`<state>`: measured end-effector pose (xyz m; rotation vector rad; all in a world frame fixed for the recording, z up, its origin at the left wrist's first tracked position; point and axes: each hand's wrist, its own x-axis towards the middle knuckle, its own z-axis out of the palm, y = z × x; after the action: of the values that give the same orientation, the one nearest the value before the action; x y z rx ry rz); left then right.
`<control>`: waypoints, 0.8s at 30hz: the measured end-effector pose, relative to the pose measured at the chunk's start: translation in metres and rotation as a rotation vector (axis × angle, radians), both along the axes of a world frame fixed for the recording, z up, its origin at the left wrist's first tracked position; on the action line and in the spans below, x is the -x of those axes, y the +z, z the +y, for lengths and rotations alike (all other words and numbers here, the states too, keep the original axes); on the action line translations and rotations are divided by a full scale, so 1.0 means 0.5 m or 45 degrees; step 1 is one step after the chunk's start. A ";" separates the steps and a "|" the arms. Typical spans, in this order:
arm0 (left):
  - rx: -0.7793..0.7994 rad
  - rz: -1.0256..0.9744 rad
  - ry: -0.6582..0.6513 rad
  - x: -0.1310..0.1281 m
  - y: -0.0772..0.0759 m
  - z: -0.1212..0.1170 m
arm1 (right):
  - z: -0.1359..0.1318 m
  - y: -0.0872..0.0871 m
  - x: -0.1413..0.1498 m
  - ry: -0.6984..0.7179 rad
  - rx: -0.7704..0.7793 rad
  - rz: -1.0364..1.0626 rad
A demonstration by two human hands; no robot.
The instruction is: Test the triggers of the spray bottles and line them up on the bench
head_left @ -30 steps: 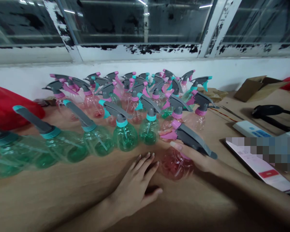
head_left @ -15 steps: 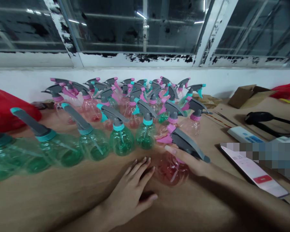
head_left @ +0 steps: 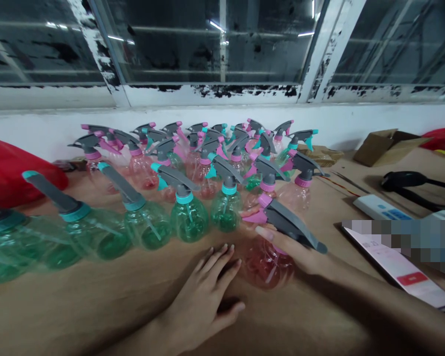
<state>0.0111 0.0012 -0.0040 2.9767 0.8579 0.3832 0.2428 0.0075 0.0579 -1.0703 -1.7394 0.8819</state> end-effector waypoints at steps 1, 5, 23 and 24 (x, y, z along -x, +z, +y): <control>-0.003 0.002 0.001 0.000 0.000 0.000 | 0.000 0.000 0.000 0.002 0.029 0.017; -0.002 0.018 -0.004 0.001 0.000 0.000 | 0.002 -0.009 -0.003 0.037 0.112 0.090; 0.033 0.021 0.002 0.001 0.002 -0.003 | -0.001 0.009 0.000 -0.046 0.055 0.031; 0.039 0.021 0.004 0.000 0.003 -0.003 | -0.001 0.010 0.000 -0.043 0.061 0.015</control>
<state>0.0109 -0.0004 -0.0026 2.9550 0.8624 0.3426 0.2430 0.0071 0.0629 -1.1209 -1.6930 0.9111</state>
